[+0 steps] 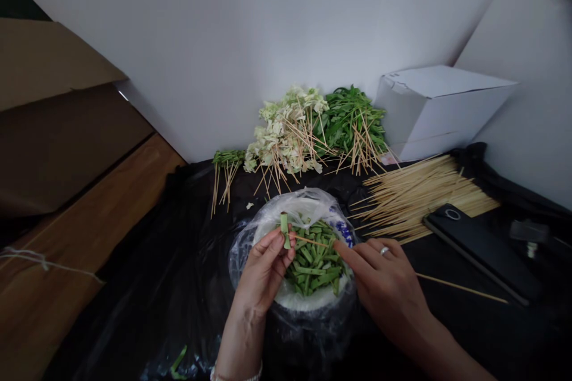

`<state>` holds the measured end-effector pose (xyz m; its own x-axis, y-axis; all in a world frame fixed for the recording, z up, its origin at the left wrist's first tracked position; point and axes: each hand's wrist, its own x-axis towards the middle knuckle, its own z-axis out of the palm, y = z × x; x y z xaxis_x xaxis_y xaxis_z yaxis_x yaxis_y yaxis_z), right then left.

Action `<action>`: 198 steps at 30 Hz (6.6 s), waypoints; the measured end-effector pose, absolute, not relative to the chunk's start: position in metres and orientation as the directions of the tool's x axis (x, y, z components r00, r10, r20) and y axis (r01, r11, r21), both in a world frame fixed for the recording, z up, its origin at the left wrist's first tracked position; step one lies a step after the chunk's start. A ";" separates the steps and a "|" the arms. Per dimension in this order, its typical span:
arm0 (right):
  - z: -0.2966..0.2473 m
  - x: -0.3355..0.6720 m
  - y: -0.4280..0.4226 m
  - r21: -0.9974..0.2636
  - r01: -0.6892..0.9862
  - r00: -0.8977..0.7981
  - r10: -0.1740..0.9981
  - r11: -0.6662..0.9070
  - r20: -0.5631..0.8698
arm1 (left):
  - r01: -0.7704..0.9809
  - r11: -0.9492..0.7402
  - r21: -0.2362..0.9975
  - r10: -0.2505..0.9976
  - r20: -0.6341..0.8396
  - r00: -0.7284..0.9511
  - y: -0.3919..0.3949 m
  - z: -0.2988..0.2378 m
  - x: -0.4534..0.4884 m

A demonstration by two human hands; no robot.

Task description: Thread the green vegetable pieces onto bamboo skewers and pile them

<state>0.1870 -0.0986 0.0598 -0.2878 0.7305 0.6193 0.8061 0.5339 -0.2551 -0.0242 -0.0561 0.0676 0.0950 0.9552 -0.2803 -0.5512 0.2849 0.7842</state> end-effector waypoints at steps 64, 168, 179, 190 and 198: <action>0.046 0.188 -0.108 -0.263 0.829 -0.257 0.753 0.494 0.606 | -0.513 0.148 0.846 0.967 -0.232 -0.102 -0.060 0.062 -0.023; 0.040 0.186 -0.103 -0.289 0.819 -0.271 0.779 0.495 0.566 | -0.372 0.217 0.903 0.976 -0.207 0.068 -0.062 0.066 -0.018; 0.042 0.184 -0.103 -0.325 0.812 -0.241 0.786 0.485 0.570 | -0.466 0.154 0.872 0.987 -0.155 0.036 -0.062 0.062 -0.018; 0.042 0.188 -0.106 -0.349 0.782 -0.244 0.769 0.516 0.591 | -0.599 0.157 0.785 0.969 -0.239 -0.060 -0.058 0.067 -0.022; 0.042 0.187 -0.105 -0.321 0.799 -0.244 0.763 0.508 0.599 | -0.682 0.252 0.687 0.952 -0.302 0.047 -0.058 0.073 -0.021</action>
